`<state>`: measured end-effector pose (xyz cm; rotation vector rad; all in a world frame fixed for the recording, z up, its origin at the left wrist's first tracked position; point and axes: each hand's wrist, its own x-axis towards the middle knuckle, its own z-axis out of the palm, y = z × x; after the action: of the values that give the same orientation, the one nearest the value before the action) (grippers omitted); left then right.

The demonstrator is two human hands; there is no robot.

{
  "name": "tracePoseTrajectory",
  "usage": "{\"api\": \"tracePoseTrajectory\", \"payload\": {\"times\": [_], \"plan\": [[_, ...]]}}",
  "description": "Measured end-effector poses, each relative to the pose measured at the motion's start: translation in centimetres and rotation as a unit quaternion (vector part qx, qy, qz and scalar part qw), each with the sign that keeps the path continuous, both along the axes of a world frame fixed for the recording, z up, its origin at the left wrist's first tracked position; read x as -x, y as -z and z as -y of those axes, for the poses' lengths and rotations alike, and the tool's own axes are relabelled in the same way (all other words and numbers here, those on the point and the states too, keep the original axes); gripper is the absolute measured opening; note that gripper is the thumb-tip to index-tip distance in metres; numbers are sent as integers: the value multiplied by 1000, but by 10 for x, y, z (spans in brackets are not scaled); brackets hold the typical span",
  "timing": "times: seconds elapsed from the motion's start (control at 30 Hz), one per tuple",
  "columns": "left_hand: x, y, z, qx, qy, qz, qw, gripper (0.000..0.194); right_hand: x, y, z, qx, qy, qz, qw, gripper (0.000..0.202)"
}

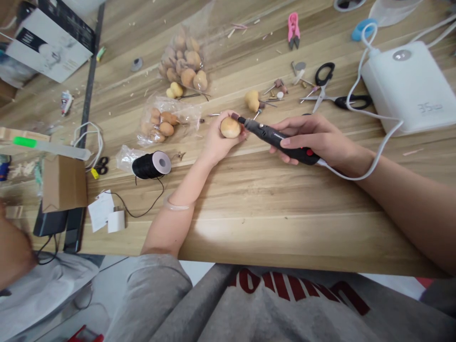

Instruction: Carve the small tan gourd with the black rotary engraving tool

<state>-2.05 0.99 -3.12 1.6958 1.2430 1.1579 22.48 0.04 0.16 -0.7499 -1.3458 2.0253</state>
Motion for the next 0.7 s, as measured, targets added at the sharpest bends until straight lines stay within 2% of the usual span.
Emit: {"api": "tracePoseTrajectory", "payload": {"times": [0.17, 0.33, 0.5, 0.63, 0.7], "plan": [[-1, 0, 0, 14, 23, 10, 1000, 43, 0, 0, 0, -6, -46, -13, 999, 29], [-1, 0, 1, -5, -4, -6, 1000, 46, 0, 0, -2, 9, -2, 7, 1000, 28], [-1, -2, 1, 12, 17, 1, 1000, 41, 0, 0, -2, 1, -47, -7, 999, 34], [-2, -2, 1, 14, 1, 15, 1000, 42, 0, 0, -1, 17, 5, 3, 1000, 29], [-2, -2, 1, 20, 5, 20, 1000, 42, -1, 0, -1, 18, -4, 1, 1000, 30]]}}
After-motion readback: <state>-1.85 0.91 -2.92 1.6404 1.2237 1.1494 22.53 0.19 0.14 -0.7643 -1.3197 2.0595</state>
